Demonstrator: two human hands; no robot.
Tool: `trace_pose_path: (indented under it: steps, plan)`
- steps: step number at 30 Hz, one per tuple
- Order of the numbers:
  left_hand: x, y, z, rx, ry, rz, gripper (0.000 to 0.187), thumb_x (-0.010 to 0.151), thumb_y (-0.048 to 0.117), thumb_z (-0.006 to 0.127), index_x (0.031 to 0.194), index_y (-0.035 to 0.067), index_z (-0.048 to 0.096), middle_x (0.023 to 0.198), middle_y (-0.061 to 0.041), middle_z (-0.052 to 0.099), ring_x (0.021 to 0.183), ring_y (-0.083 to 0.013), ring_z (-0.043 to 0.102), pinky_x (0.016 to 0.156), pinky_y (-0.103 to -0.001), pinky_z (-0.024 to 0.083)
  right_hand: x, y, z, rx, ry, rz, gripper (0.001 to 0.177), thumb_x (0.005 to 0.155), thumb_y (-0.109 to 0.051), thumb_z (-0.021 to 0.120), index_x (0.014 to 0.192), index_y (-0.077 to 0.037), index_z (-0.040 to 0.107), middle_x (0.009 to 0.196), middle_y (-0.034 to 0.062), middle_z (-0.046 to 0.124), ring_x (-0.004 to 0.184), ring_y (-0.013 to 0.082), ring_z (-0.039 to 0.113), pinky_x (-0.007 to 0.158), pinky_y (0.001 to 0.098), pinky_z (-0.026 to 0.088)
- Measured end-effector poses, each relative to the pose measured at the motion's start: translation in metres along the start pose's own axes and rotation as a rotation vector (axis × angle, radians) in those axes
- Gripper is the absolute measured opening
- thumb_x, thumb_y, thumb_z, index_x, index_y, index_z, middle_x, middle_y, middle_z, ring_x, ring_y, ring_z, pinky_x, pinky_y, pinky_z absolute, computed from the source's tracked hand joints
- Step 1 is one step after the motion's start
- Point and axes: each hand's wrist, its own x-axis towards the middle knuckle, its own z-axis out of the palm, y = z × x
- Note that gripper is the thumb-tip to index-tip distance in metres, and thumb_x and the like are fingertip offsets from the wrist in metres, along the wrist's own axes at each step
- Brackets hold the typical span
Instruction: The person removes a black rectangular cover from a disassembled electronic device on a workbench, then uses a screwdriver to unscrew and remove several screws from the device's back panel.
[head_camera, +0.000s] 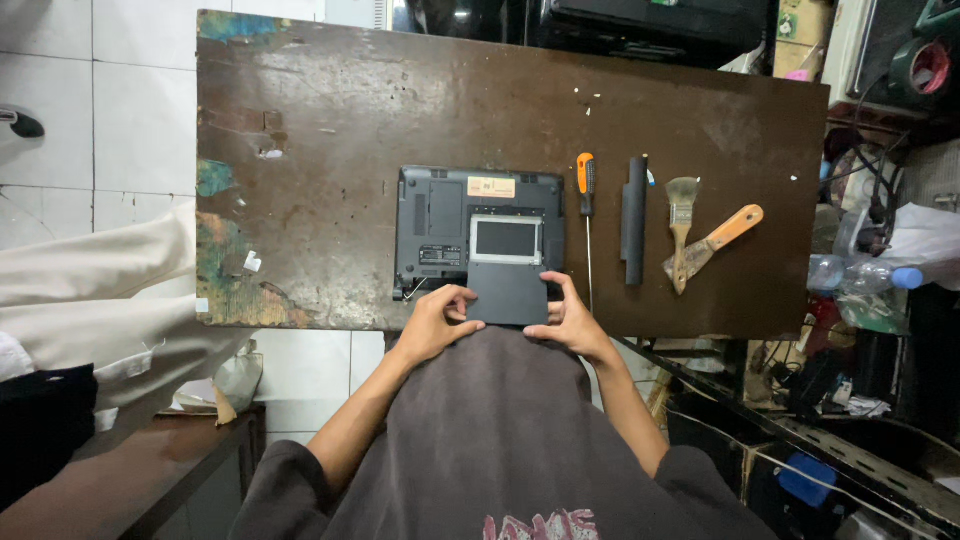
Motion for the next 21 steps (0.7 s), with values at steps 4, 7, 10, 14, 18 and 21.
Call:
trace_pose_path:
  steps: [4,7,10,14,18,21]
  plan:
    - [0.001,-0.004,0.002,-0.079,-0.016,-0.051,0.045,0.066,0.011,0.086,0.107,0.009,0.069,0.071,-0.006,0.06,0.068,-0.0198,0.07,0.076,-0.035,0.058,-0.006,-0.021,0.008,-0.092,-0.004,0.022,0.111,0.064,0.003,0.087,0.15,-0.024,0.022,0.101,0.0174,0.07,0.084,0.0224,0.07,0.072,0.0296,0.061]
    - [0.002,-0.004,0.001,-0.059,0.0,-0.064,0.046,0.065,0.01,0.087,0.107,0.009,0.069,0.071,-0.006,0.063,0.067,-0.0213,0.07,0.074,-0.034,0.058,-0.008,-0.03,0.011,-0.184,0.019,0.005,0.102,0.07,-0.004,0.085,0.151,-0.023,0.027,0.102,0.0145,0.072,0.086,0.0198,0.07,0.073,0.0276,0.06]
    - [-0.004,0.0,0.003,-0.066,0.003,-0.067,0.045,0.066,0.009,0.086,0.108,0.009,0.069,0.072,-0.009,0.065,0.067,-0.0234,0.071,0.073,-0.034,0.057,-0.012,-0.026,0.011,-0.241,0.029,-0.003,0.098,0.073,-0.006,0.082,0.153,-0.019,0.027,0.106,0.0181,0.071,0.091,0.0236,0.07,0.076,0.0315,0.06]
    - [-0.006,0.004,0.002,-0.033,0.013,-0.028,0.041,0.067,0.014,0.087,0.105,0.01,0.07,0.071,-0.008,0.067,0.066,-0.0228,0.07,0.07,-0.034,0.057,-0.011,-0.017,0.004,-0.289,0.021,-0.058,0.095,0.073,-0.009,0.082,0.153,-0.02,0.033,0.11,0.0177,0.071,0.094,0.0237,0.07,0.077,0.0334,0.06]
    - [-0.01,0.012,-0.002,0.054,-0.013,0.088,0.035,0.066,0.019,0.087,0.096,0.012,0.071,0.068,-0.006,0.069,0.067,-0.0243,0.069,0.069,-0.036,0.055,-0.027,-0.053,0.014,-0.405,0.012,-0.131,0.076,0.072,-0.017,0.079,0.143,-0.022,0.052,0.116,0.0187,0.069,0.107,0.0264,0.065,0.087,0.0406,0.057]
    - [-0.013,0.015,-0.005,0.041,-0.041,0.086,0.031,0.069,0.025,0.087,0.092,0.013,0.071,0.067,-0.004,0.07,0.066,-0.0228,0.07,0.07,-0.034,0.054,-0.036,-0.06,0.014,-0.513,-0.012,-0.21,0.063,0.075,-0.024,0.08,0.134,-0.017,0.06,0.122,0.0172,0.067,0.113,0.0336,0.062,0.092,0.0437,0.053]
